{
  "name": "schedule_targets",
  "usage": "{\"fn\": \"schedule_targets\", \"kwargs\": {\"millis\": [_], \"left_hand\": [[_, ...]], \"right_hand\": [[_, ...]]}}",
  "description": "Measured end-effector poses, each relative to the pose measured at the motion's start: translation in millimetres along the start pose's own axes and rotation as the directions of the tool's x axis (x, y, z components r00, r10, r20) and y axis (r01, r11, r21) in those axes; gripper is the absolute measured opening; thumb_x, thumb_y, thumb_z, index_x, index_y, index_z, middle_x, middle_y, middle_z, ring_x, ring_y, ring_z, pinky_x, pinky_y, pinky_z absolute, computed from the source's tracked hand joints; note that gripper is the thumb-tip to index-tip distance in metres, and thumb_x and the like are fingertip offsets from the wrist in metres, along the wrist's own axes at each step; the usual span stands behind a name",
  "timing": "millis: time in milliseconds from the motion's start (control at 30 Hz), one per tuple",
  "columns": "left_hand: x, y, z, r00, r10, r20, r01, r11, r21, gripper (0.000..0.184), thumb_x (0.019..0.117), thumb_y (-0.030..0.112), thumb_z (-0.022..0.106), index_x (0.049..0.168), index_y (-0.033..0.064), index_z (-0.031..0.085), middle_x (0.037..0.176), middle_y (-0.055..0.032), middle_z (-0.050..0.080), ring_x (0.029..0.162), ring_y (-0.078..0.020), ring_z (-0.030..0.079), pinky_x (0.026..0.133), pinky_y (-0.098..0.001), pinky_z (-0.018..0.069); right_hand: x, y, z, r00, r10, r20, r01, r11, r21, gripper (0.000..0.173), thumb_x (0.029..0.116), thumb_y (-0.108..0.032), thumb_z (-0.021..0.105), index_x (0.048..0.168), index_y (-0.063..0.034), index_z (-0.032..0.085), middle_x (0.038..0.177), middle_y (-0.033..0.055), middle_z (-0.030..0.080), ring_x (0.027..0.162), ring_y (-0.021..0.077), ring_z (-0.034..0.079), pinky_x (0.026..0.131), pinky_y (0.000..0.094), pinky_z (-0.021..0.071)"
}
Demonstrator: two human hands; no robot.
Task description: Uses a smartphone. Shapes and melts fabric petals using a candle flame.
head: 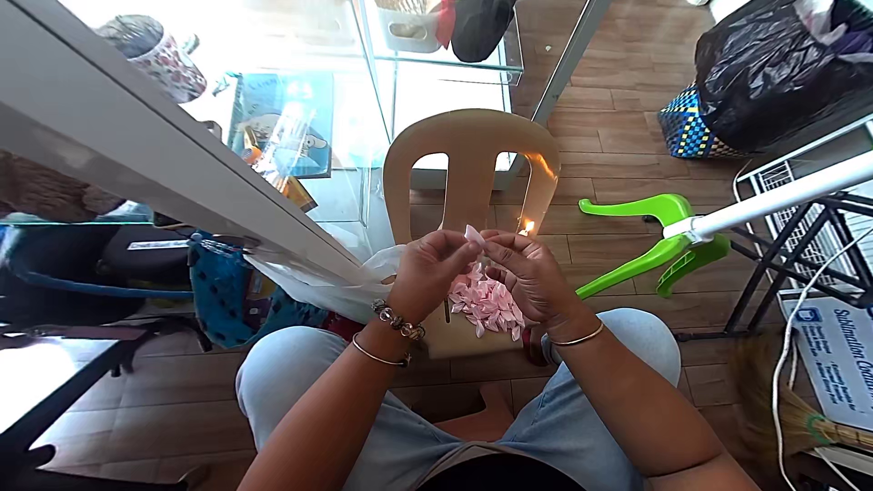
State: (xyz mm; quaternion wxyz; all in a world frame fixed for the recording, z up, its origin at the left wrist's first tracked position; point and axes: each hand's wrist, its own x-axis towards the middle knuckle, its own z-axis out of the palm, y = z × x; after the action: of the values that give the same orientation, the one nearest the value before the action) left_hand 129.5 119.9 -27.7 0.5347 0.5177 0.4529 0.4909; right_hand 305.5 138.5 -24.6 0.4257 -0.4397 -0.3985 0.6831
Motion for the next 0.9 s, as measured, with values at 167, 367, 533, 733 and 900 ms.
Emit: {"fn": "schedule_targets", "kwargs": {"millis": [167, 367, 533, 733, 900], "left_hand": [[0, -5, -1, 0.995, 0.095, 0.017, -0.096, 0.989, 0.116, 0.007, 0.0962, 0.002, 0.067, 0.102, 0.0043, 0.068, 0.091, -0.0014, 0.069, 0.075, -0.0054, 0.065, 0.068, -0.0210, 0.0568], [1, -9, -6, 0.977, 0.185, 0.102, -0.191, 0.980, 0.059, 0.014, 0.0896, -0.007, 0.070, 0.098, 0.0039, 0.069, 0.113, -0.0048, 0.063, 0.085, -0.0073, 0.066, 0.070, -0.0205, 0.0592], [1, -13, -8, 0.971, 0.142, 0.193, -0.147, 0.989, 0.008, 0.011, 0.0933, -0.005, 0.065, 0.099, 0.0031, 0.070, 0.120, -0.0047, 0.063, 0.093, -0.0071, 0.066, 0.075, -0.0212, 0.0586], [4, -7, -14, 0.953, 0.071, 0.296, -0.038, 0.992, -0.117, 0.015, 0.0923, -0.007, 0.063, 0.096, 0.0063, 0.069, 0.119, -0.0026, 0.064, 0.091, -0.0061, 0.066, 0.074, -0.0205, 0.0582], [6, -10, -9, 0.971, 0.081, 0.226, -0.057, 0.992, -0.110, 0.013, 0.0941, -0.004, 0.061, 0.096, 0.0086, 0.064, 0.117, -0.0019, 0.061, 0.094, -0.0052, 0.063, 0.073, -0.0191, 0.0560]], "right_hand": [[0, -5, -4, 0.979, 0.184, 0.087, -0.197, 0.964, 0.177, 0.014, 0.1046, -0.009, 0.053, 0.104, -0.0073, 0.067, 0.098, 0.0032, 0.069, 0.086, 0.0119, 0.067, 0.078, 0.0295, 0.0577], [-3, -7, -9, 0.917, 0.334, 0.216, -0.385, 0.882, 0.271, 0.015, 0.1056, -0.011, 0.050, 0.106, -0.0063, 0.064, 0.099, 0.0072, 0.069, 0.087, 0.0163, 0.069, 0.078, 0.0323, 0.0593], [-3, 3, -12, 0.885, 0.342, 0.315, -0.432, 0.856, 0.284, 0.010, 0.1025, -0.009, 0.056, 0.102, -0.0105, 0.065, 0.098, 0.0068, 0.071, 0.086, 0.0161, 0.071, 0.076, 0.0315, 0.0598], [-5, 8, -12, 0.871, 0.369, 0.325, -0.459, 0.846, 0.271, 0.009, 0.1012, -0.009, 0.059, 0.100, -0.0122, 0.067, 0.096, 0.0051, 0.071, 0.085, 0.0144, 0.070, 0.075, 0.0292, 0.0587], [-6, 3, -8, 0.926, 0.311, 0.213, -0.359, 0.898, 0.252, 0.016, 0.1012, -0.009, 0.059, 0.086, -0.0126, 0.060, 0.089, 0.0033, 0.069, 0.079, 0.0117, 0.067, 0.072, 0.0270, 0.0570]]}}
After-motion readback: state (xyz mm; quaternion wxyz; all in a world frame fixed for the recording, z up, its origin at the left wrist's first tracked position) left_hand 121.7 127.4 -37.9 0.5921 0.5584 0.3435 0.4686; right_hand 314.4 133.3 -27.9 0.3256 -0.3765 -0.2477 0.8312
